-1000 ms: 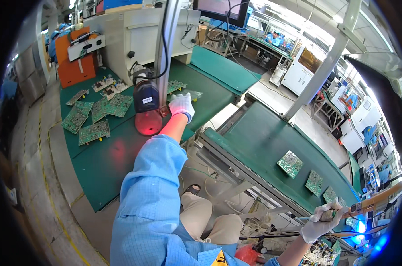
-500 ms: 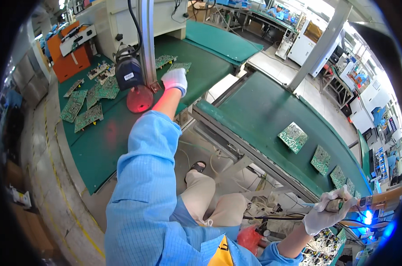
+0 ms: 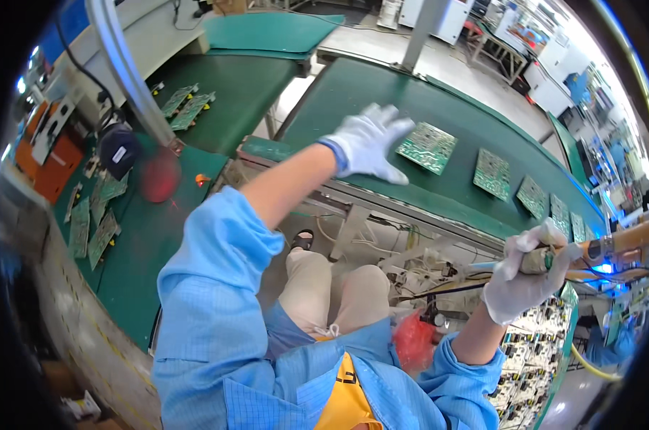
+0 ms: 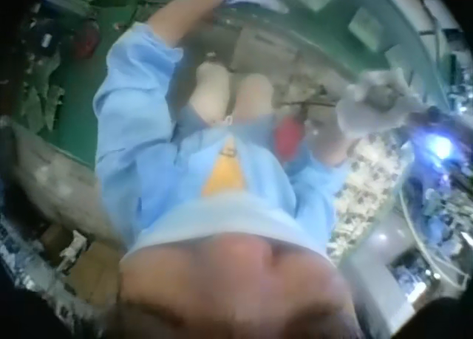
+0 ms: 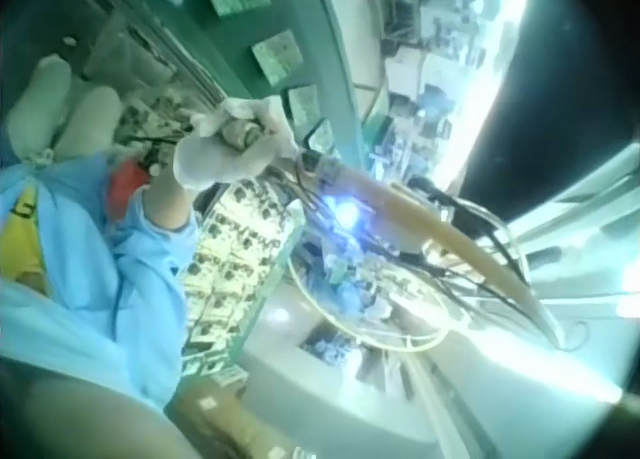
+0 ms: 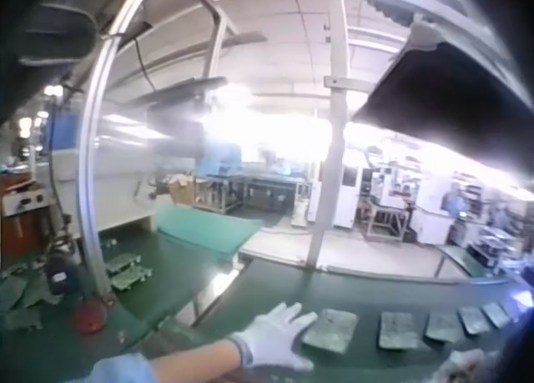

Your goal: Apply sealant or adhesive to specific components on a printed circuit board using a manual dispenser.

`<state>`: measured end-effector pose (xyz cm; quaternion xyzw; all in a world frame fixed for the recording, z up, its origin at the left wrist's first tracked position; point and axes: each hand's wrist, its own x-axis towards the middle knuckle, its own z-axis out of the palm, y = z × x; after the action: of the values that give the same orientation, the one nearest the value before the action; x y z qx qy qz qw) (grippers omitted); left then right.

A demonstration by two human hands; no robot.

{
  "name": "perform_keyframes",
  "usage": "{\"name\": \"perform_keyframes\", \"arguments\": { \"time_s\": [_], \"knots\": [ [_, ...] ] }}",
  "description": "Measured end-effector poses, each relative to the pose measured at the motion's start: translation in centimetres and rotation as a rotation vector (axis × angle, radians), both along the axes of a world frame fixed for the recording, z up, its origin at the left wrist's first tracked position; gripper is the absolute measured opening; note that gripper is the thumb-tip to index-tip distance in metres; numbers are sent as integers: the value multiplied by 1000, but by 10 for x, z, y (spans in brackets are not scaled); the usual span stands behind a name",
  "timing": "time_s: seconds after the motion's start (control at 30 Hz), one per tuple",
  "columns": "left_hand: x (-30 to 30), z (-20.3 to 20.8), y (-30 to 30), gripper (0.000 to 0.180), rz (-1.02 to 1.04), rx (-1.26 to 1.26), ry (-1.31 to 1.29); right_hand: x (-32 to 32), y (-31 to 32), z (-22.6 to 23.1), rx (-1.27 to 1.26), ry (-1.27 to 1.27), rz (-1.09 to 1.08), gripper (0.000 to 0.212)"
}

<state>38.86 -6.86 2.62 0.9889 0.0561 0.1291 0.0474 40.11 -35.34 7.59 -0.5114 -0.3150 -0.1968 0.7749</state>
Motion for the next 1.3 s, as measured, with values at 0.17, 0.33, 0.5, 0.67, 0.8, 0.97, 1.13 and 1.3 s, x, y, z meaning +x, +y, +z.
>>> {"name": "perform_keyframes", "arguments": {
  "time_s": [0.17,0.33,0.5,0.67,0.8,0.97,1.13,1.3],
  "knots": [
    [61,-22,-47,73,-146,15,13,-5,-11,5,32,-22,296,43],
    [57,-26,-34,53,-109,-464,-260,-12,-15,7,79,92,265,45],
    [-48,-4,-28,47,-360,-2108,-263,-22,-13,5,15,-23,197,37],
    [-171,-1,-27,44,-138,-1991,-379,-32,-3,12,123,154,233,41],
    [-265,-3,-13,47,83,-1789,-554,-23,-5,3,209,275,370,46],
    [-368,-10,12,44,296,-1924,-768,-39,1,15,240,321,394,43],
    [-417,-24,30,37,299,-1908,-942,-20,-6,8,178,235,547,49],
    [-426,-35,50,40,308,-1933,-1004,-35,8,15,181,213,637,47]
  ]
}}
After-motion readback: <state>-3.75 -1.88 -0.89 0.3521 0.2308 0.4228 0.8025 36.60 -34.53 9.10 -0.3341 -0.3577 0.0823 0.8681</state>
